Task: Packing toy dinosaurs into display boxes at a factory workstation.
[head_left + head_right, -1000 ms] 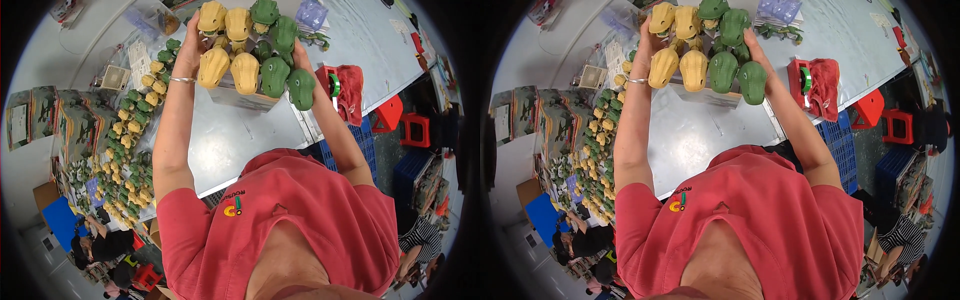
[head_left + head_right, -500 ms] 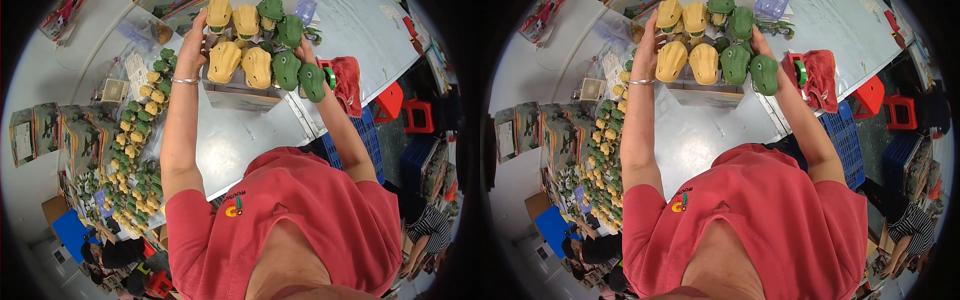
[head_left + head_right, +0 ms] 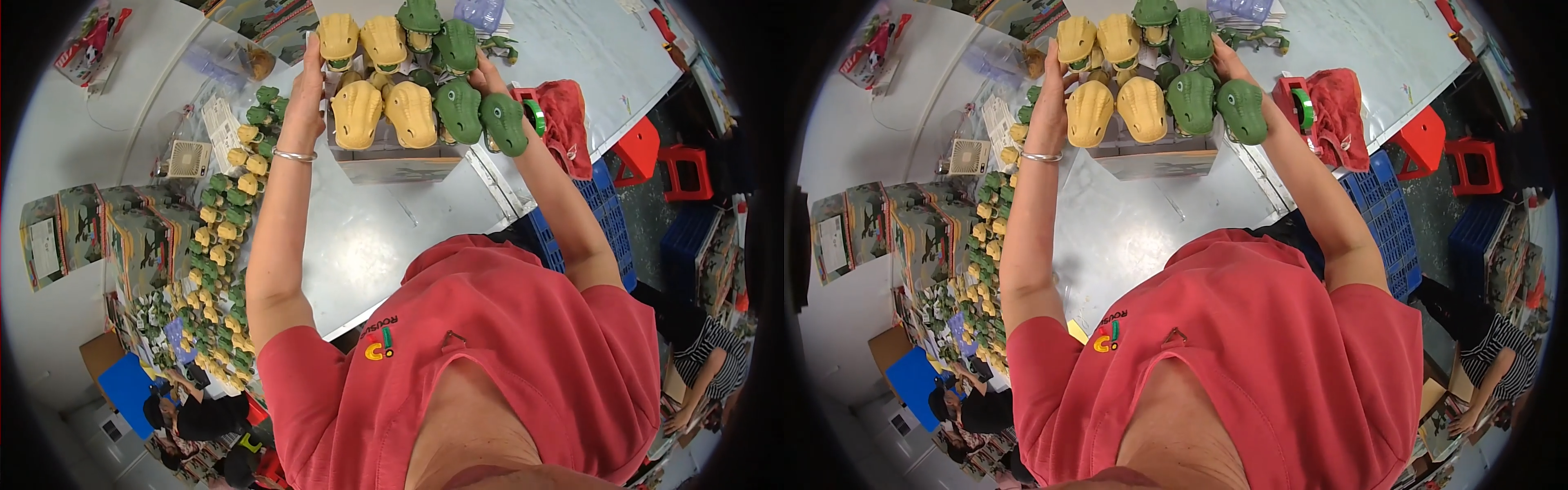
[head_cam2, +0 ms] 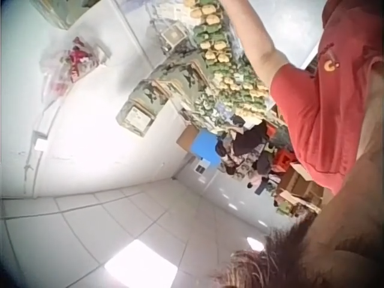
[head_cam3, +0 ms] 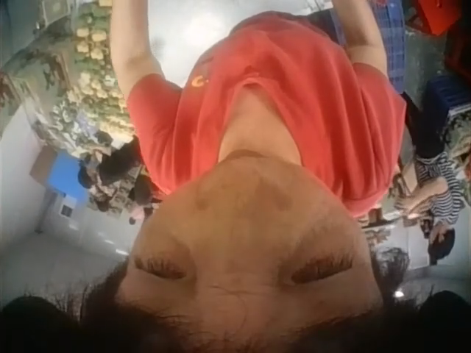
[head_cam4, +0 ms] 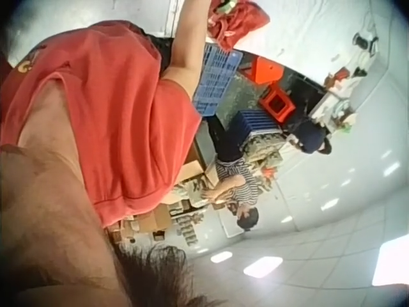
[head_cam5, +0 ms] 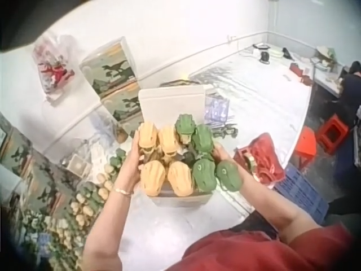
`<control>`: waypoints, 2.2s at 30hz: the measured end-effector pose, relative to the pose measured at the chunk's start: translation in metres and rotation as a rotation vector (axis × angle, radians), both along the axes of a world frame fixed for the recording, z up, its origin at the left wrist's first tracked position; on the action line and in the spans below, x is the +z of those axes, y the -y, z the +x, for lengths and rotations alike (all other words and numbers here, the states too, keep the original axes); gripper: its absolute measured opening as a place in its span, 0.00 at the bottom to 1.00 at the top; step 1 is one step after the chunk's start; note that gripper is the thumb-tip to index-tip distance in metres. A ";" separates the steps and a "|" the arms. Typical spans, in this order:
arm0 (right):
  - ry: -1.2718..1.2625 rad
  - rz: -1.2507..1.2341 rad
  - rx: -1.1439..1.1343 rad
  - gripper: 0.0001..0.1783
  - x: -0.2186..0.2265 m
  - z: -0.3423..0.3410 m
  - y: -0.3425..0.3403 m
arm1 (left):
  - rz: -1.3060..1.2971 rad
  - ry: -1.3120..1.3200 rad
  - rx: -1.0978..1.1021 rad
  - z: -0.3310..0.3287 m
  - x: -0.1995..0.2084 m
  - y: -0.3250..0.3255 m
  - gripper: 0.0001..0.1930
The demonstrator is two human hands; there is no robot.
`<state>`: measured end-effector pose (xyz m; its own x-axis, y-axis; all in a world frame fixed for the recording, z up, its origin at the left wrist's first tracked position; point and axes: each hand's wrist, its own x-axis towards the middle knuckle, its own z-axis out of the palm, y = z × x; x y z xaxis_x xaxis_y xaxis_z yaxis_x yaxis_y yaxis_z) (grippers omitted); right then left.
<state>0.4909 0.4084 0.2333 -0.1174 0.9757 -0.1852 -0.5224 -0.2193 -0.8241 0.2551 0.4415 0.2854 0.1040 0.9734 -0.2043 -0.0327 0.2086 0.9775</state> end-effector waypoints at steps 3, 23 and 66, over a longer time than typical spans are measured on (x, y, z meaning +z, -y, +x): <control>-0.011 -0.006 0.070 0.28 -0.001 0.000 -0.004 | -0.038 -0.005 0.017 -0.016 -0.018 -0.009 0.40; -0.066 -0.116 0.123 0.34 -0.030 0.033 -0.016 | -0.045 0.164 0.026 0.018 0.011 0.026 0.40; 0.259 0.159 0.467 0.45 -0.073 0.008 -0.005 | -0.146 0.523 0.237 -0.014 -0.091 0.081 0.33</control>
